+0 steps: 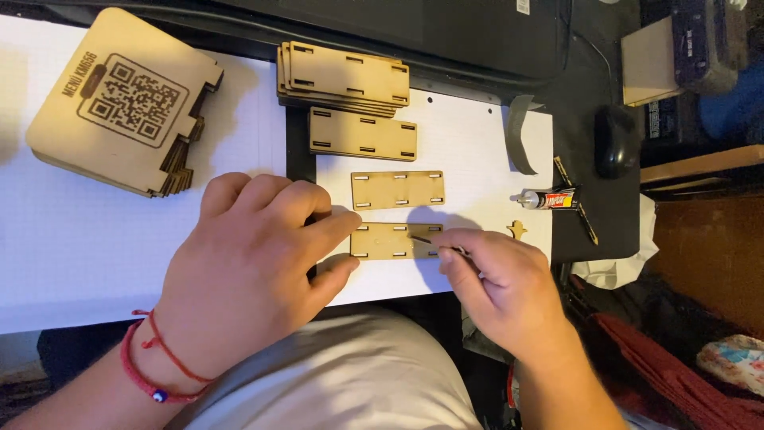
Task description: The person assembles a wooden model by applying glue to the slots of two flat wooden pieces and then using a small wooden stick to spread the adhesive evenly. The person then aligns and presses the two glued pieces together to join them.
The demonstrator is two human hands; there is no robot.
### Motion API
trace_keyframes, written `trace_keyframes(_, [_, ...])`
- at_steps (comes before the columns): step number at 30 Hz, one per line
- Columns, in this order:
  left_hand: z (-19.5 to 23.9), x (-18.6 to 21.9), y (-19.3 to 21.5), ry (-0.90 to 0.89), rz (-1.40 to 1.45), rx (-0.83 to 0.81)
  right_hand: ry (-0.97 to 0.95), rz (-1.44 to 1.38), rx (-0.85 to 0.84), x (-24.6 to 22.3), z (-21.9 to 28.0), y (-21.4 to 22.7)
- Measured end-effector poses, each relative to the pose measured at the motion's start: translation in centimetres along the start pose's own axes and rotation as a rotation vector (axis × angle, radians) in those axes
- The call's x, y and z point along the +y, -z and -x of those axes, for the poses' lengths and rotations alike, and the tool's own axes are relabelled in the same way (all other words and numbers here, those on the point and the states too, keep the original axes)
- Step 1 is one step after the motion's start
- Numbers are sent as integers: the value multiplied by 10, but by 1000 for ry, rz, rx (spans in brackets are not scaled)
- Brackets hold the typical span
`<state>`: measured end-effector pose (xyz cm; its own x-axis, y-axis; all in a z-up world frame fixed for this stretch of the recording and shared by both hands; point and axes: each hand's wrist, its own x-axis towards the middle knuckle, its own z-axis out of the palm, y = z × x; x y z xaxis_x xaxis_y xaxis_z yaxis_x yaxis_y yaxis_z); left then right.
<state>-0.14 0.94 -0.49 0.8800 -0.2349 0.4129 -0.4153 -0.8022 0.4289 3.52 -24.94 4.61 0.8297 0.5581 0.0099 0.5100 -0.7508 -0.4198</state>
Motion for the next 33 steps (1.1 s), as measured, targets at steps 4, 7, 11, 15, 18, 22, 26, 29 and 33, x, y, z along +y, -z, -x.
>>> trace_keyframes(4, [0,0,0,2,5,6,57,7,14,0,-7,6])
trace_keyframes(7, [0,0,1,8,18,14,-128,-84,16,-9,-12,9])
trace_keyframes(11, [0,0,-1,3,10,-12,-213,-127,31,-15,-13,4])
trace_keyframes(15, [-1,0,1,10,30,5,-277,-132,87,-15,-13,4])
trace_keyframes(18, [0,-1,0,9,19,-14,-241,-202,69,-20,-16,-5])
trace_keyframes(22, [1,-1,0,4,4,7,-271,-140,120,-13,-10,-3])
trace_keyframes(26, [1,-1,0,7,17,-2,-379,-132,151,-16,-8,2])
trace_keyframes(29, [1,0,-1,1,-11,-17,-362,-194,129,-15,-6,-4])
trace_keyframes(33, [2,-1,-1,8,-11,-25,-431,-92,140,-8,-1,-5])
